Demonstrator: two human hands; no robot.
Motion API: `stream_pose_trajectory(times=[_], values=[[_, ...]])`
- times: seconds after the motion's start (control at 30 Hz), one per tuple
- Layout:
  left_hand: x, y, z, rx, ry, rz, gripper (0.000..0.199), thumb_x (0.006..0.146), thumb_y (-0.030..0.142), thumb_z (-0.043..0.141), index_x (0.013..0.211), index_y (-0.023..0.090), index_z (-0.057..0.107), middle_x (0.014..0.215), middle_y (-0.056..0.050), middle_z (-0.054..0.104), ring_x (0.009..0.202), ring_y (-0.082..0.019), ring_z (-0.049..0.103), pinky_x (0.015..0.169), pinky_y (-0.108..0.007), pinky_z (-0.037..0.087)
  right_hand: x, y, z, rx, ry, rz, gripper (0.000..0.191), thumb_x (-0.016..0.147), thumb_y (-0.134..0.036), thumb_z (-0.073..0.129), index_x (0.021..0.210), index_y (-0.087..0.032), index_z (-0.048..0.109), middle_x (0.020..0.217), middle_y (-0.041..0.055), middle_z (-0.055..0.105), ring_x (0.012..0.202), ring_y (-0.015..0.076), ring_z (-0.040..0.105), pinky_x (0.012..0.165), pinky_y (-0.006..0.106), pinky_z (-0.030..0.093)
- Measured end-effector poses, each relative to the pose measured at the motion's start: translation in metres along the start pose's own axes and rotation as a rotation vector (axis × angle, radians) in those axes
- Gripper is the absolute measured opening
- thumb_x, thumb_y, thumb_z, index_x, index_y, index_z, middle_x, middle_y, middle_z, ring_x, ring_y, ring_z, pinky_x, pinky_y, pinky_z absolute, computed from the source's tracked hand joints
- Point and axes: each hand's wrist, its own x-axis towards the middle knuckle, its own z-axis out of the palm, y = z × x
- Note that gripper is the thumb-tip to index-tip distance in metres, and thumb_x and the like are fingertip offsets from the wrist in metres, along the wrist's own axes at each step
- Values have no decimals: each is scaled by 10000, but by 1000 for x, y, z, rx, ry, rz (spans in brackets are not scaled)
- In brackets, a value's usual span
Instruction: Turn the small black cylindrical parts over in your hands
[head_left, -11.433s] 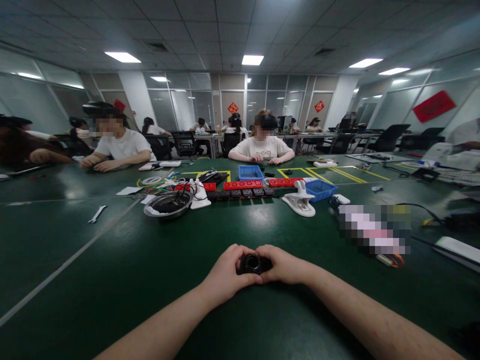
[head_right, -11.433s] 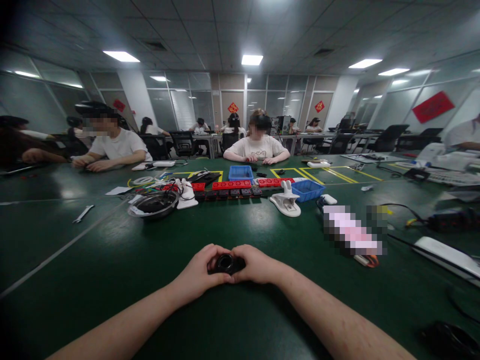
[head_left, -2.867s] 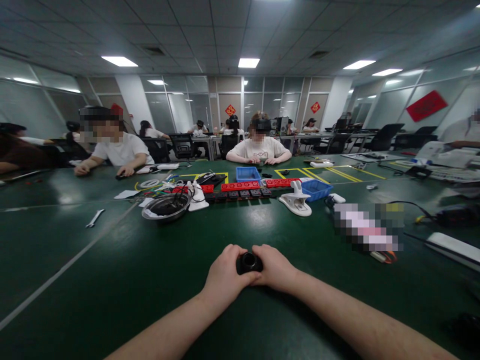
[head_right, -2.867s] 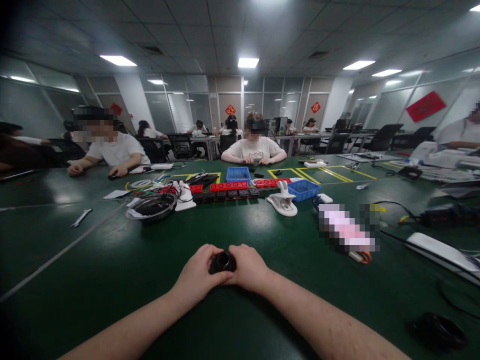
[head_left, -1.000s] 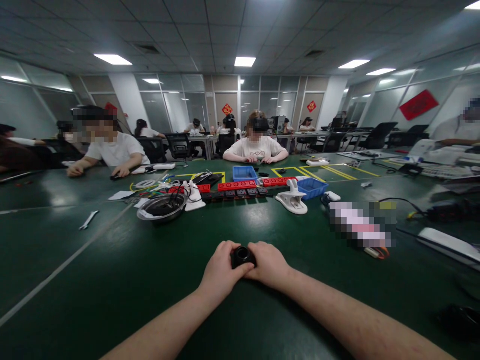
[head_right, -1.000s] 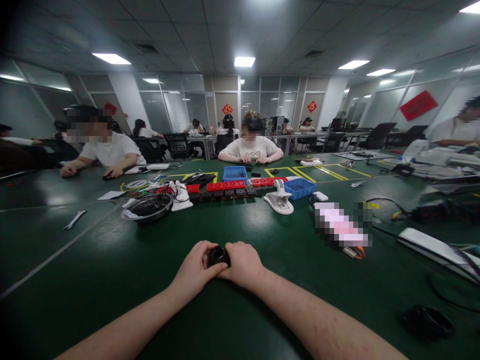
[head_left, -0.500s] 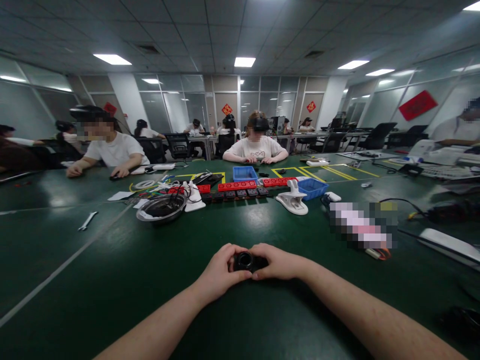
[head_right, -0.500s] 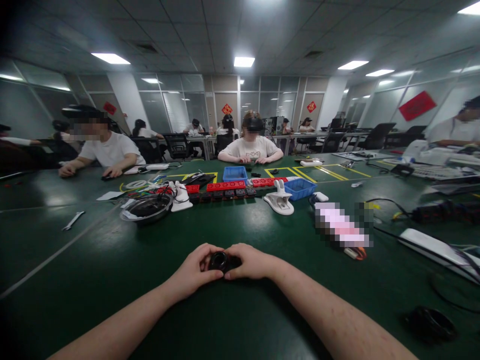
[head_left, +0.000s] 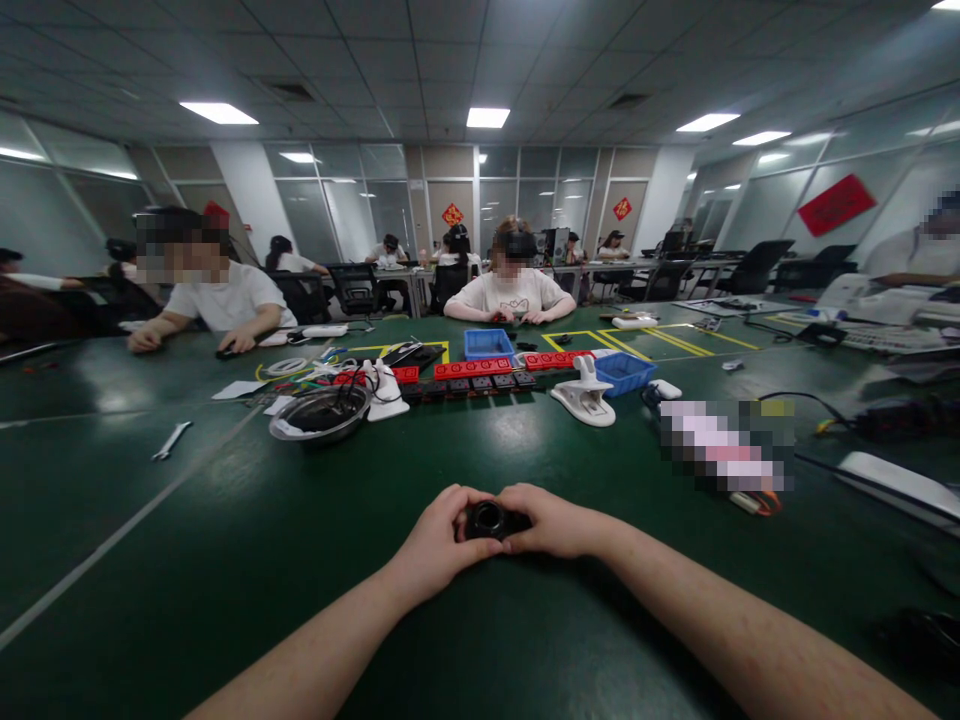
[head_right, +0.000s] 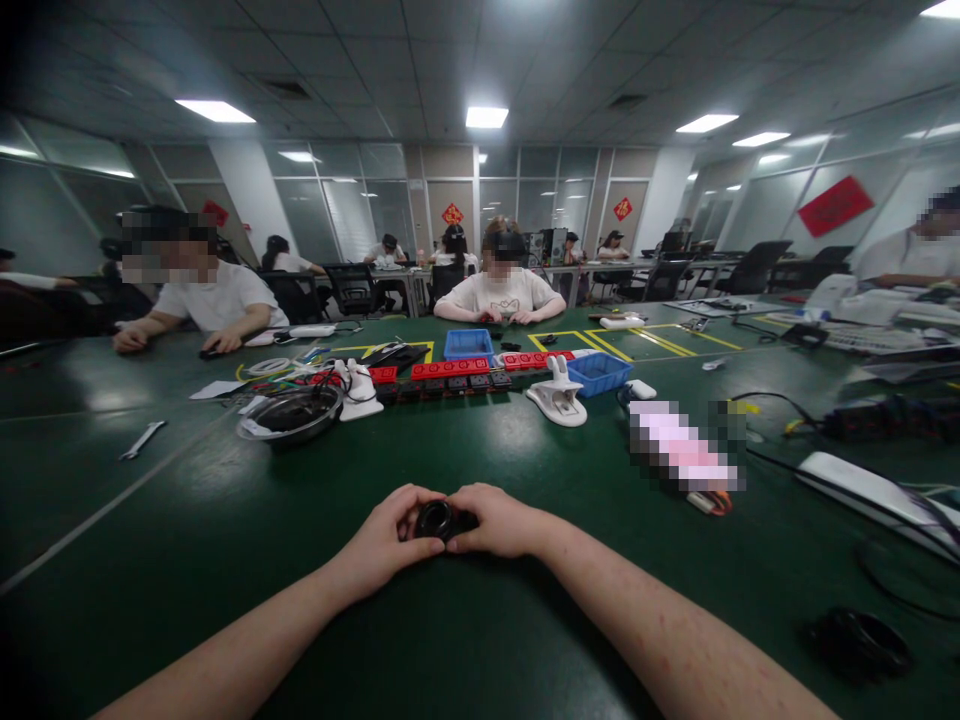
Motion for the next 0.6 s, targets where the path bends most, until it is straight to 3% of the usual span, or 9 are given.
stream_pose_trajectory(times=[0.27, 0.6], values=[[0, 0, 4, -11, 37, -31, 367, 608, 313, 655, 932, 194, 529, 778, 18, 439, 582, -94, 404, 499, -190, 326, 1, -1, 1, 18, 6, 61, 275, 665, -298, 611, 888, -149, 548, 799, 16, 522, 739, 148, 459, 645, 244, 354], [-3, 11, 13, 58, 162, -64, 348, 583, 335, 664, 868, 194, 522, 798, 10, 470, 645, -139, 466, 536, -223, 353, 4, 7, 12, 68, 54, 208, 371, 559, -385, 662, 780, -158, 469, 734, -15, 510, 618, 107, 441, 503, 192, 316]])
